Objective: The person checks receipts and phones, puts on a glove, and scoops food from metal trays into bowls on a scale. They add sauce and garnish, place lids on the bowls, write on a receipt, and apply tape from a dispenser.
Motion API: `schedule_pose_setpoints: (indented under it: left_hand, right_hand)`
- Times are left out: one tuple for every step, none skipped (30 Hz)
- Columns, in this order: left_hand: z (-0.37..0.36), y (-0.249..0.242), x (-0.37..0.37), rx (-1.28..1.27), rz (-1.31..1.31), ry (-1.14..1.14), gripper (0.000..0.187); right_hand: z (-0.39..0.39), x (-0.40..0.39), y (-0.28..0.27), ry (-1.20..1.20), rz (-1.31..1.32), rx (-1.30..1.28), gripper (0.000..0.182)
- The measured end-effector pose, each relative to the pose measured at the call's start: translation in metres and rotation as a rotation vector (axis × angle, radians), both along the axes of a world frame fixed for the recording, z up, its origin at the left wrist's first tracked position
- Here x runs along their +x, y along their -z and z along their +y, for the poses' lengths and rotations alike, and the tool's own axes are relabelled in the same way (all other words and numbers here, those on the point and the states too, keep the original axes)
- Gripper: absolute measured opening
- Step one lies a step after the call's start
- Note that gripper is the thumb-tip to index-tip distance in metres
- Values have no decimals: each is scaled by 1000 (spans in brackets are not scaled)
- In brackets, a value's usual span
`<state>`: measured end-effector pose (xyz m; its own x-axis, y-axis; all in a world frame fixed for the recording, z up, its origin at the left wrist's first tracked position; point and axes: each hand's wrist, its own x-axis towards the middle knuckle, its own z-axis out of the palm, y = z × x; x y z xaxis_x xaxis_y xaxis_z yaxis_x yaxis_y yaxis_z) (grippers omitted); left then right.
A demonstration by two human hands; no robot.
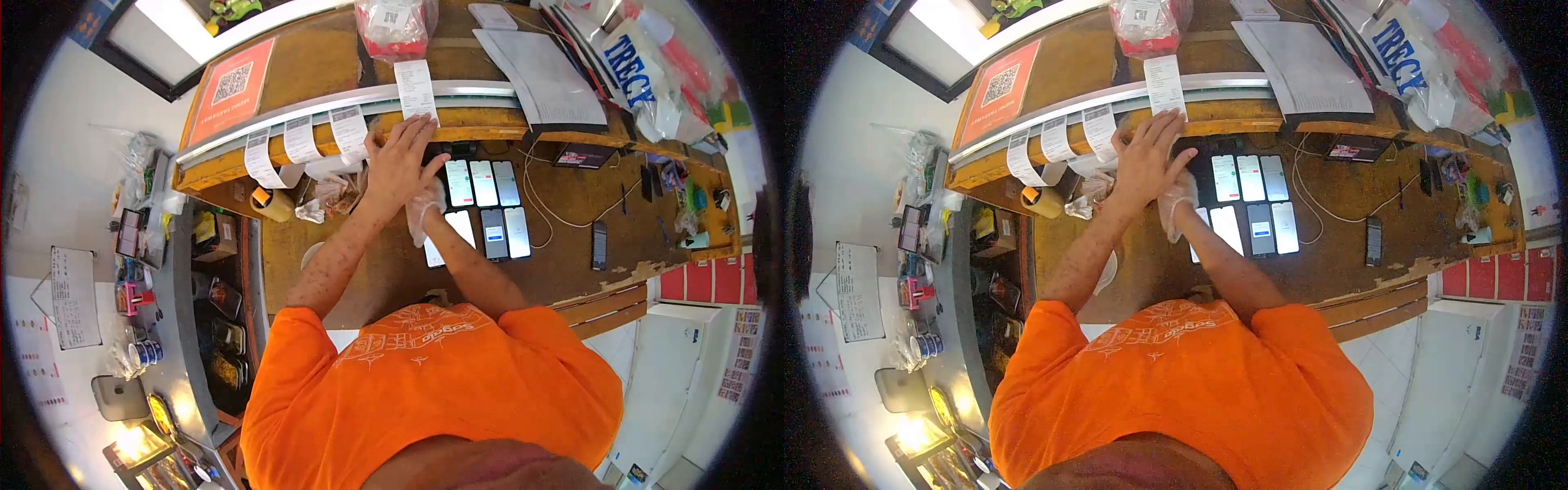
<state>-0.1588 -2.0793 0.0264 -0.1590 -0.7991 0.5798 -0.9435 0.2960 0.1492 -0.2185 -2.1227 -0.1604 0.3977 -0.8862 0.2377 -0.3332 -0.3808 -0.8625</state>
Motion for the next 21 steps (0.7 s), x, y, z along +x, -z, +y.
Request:
schedule_pose_setpoints:
  left_hand:
    - [-2,-2,1,-19,10,1,44]
    - [-7,1,3,-22,4,1,44]
    - [-14,7,6,-85,4,2,37]
    - [-17,14,9,-147,6,2,30]
    - [-15,18,12,-145,6,-1,30]
    - [-12,20,16,-189,50,34,28]
    - [-11,20,18,-237,93,72,29]
    - [-6,21,17,-238,95,74,29]
    - [5,23,14,-244,97,74,29]
    - [16,26,12,-246,99,75,30]
    - [27,29,11,-180,121,93,34]
    - [36,33,8,-168,123,95,34]
    - [43,36,7,-173,107,110,34]
    - [49,37,5,-183,90,126,34]
    - [54,38,3,-159,84,132,33]
    - [56,40,2,-156,84,133,33]
    - [58,41,1,-149,101,142,32]
    - [60,43,1,-142,118,149,31]
    - [62,43,2,-139,117,142,31]
    - [61,43,3,-128,118,166,30]
    - [61,41,4,-118,120,190,30]
  right_hand:
    - [28,-8,-53,18,298,186,41]
    - [38,-11,-115,34,593,369,41]
    - [40,-8,-66,143,232,195,38]
    - [31,-11,-22,140,229,191,38]
    - [34,-16,-34,249,33,203,39]
    - [37,-23,-50,359,-163,213,41]
    - [41,-32,-70,355,-388,302,46]
    - [43,-42,-86,350,-613,390,52]
    - [38,-52,-91,362,-584,345,48]
    - [29,-61,-91,375,-553,304,46]
    - [12,-76,-80,326,-462,378,46]
    - [3,-83,-83,276,-371,455,46]
    - [0,-88,-85,125,-590,582,49]
    - [3,-87,-112,-4,-724,678,46]
    - [11,-84,-138,32,-549,647,40]
    - [18,-82,-153,65,-374,613,34]
    - [19,-80,-151,63,-373,616,34]
    - [19,-78,-147,30,-405,682,29]
    - [19,-75,-143,-4,-436,748,25]
    - [19,-73,-138,-12,-433,751,25]
    - [19,-71,-132,14,-467,748,22]
